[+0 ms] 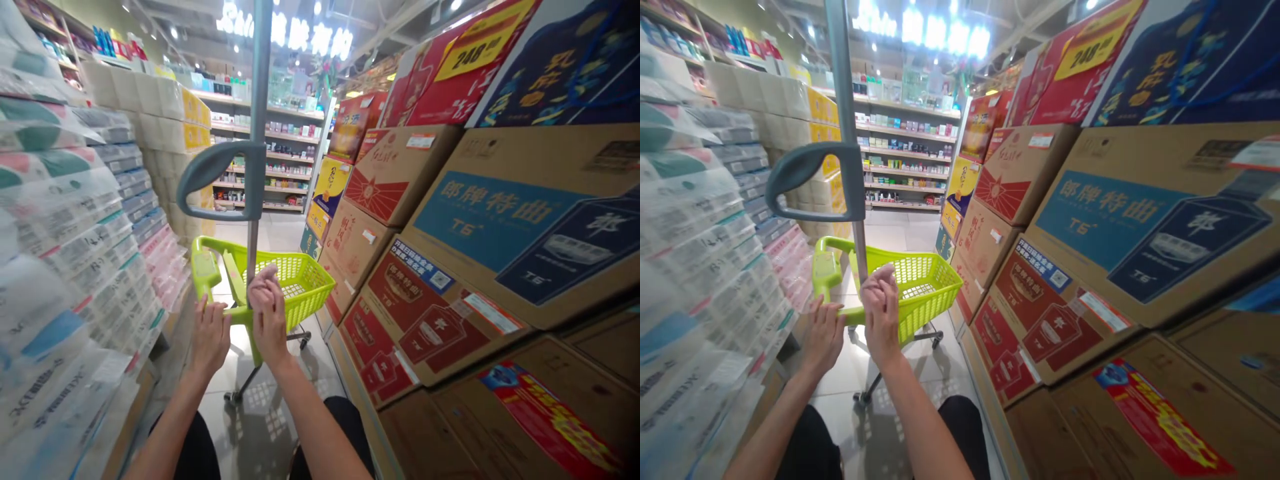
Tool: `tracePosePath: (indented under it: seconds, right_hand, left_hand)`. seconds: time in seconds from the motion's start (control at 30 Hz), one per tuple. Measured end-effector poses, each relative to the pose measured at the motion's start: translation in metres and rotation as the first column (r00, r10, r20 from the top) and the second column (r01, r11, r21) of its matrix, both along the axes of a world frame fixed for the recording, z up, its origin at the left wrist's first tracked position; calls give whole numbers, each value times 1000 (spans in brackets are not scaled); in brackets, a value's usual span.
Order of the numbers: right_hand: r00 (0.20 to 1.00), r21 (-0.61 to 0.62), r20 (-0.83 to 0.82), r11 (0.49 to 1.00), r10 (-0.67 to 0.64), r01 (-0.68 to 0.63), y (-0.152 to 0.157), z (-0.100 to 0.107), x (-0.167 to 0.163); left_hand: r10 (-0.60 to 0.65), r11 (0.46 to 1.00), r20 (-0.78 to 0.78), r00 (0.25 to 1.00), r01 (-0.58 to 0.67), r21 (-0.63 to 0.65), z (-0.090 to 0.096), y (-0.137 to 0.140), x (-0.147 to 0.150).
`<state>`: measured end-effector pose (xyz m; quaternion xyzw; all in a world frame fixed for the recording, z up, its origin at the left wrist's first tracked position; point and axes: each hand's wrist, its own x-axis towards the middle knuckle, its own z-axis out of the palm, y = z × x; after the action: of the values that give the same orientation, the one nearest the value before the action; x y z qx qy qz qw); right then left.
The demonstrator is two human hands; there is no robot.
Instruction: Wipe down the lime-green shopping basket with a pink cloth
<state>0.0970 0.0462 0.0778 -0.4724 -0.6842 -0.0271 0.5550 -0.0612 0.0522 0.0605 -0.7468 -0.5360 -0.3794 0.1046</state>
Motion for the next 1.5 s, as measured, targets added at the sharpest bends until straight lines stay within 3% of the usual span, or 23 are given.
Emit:
tracePosePath:
  seconds: [0.13, 0.3, 0.43, 0.53, 0.7, 0.8, 0.93, 1.17, 1.37, 1.43, 1.5]
  right_hand:
    - [999, 20, 30, 999, 44, -44, -7, -7, -2]
    - [993, 122, -113, 991, -38, 51, -6, 13, 9]
    - [991, 115, -51, 986, -120, 125, -17, 10, 20]
    - [995, 50, -9, 994, -95, 95, -30, 16, 32]
    - [984, 144, -88, 975, -157, 169, -29, 49, 43]
    - [985, 93, -5, 981, -173, 173, -27, 36, 43]
    - [989, -3, 68, 991, -134, 135, -33, 11, 46]
    - [973, 182, -45, 956, -228, 232, -23, 65, 59]
    - [984, 169, -33, 969, -177, 180, -40, 29, 65]
    - [987, 143, -50, 977, -152, 158, -45, 32, 70]
    - [986, 141, -79, 977, -147, 157, -44, 49, 74]
  left_hand:
    - [-66, 997, 24, 998, 67, -29, 1, -16, 13]
    - [-107, 992, 81, 991, 112, -58, -3, -37, 35]
    - [-150, 983, 107, 983, 160, -90, 4, -48, 46]
    - [-177, 974, 109, 978, 190, -120, 20, -43, 44]
    - [-253, 963, -48, 966, 247, -110, 37, -19, 41]
    - [-307, 945, -146, 940, 284, -161, 33, -11, 44]
    - [-276, 956, -237, 931, 242, -163, 28, -12, 49]
    - [-201, 977, -212, 956, 181, -112, 28, -39, 72]
    - [-219, 972, -152, 964, 203, -113, 28, -57, 83]
    - [-250, 965, -124, 960, 236, -117, 28, -59, 81]
    - [-269, 959, -107, 957, 256, -117, 28, -61, 77]
